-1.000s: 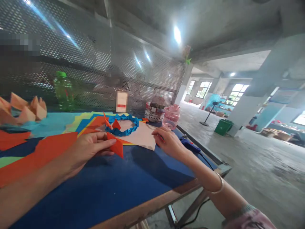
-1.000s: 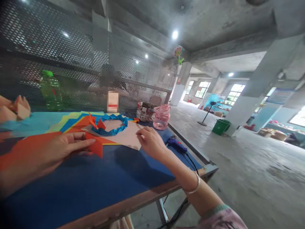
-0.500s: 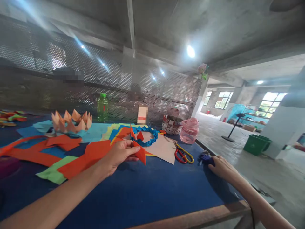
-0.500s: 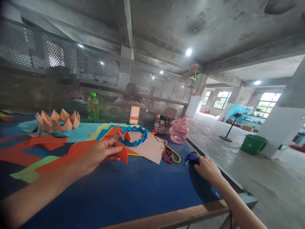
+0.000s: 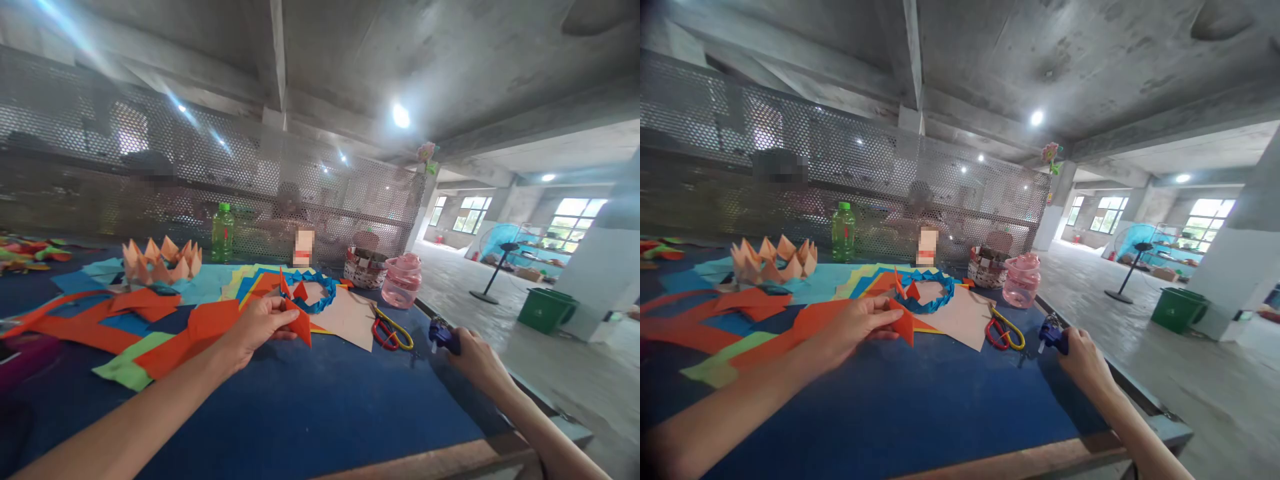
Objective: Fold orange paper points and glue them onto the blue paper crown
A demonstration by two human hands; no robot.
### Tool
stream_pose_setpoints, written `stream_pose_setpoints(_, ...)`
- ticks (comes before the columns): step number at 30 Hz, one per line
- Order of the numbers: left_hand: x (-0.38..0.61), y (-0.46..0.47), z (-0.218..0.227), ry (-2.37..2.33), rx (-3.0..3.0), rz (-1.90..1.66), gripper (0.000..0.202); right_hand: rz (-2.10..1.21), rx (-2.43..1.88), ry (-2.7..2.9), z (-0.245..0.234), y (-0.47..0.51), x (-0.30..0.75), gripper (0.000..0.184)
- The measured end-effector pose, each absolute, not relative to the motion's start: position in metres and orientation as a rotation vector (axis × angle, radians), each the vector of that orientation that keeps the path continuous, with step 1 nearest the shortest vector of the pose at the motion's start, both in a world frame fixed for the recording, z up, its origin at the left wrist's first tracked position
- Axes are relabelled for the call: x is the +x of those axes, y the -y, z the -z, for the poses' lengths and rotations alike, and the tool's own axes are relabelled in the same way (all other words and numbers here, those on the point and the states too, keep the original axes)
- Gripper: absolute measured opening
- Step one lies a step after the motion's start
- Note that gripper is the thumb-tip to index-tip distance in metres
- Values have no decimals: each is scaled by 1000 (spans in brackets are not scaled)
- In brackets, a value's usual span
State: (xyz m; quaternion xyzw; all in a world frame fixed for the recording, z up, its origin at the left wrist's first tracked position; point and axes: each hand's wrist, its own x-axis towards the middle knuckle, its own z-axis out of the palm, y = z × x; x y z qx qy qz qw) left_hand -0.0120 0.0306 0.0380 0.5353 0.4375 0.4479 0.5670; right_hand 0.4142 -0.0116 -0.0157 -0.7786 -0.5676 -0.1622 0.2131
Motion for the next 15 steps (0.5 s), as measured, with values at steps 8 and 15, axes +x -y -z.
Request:
stream_pose_setpoints(8,-19,-38,-40,-1105,1250,-1095,34,-219,-1468,1625,-18,17,316,35)
stream_pose_setpoints(15,-39,-57,-43,-1160,1324,-1090,32,-474,-1138,1860,-41,-1,210,21)
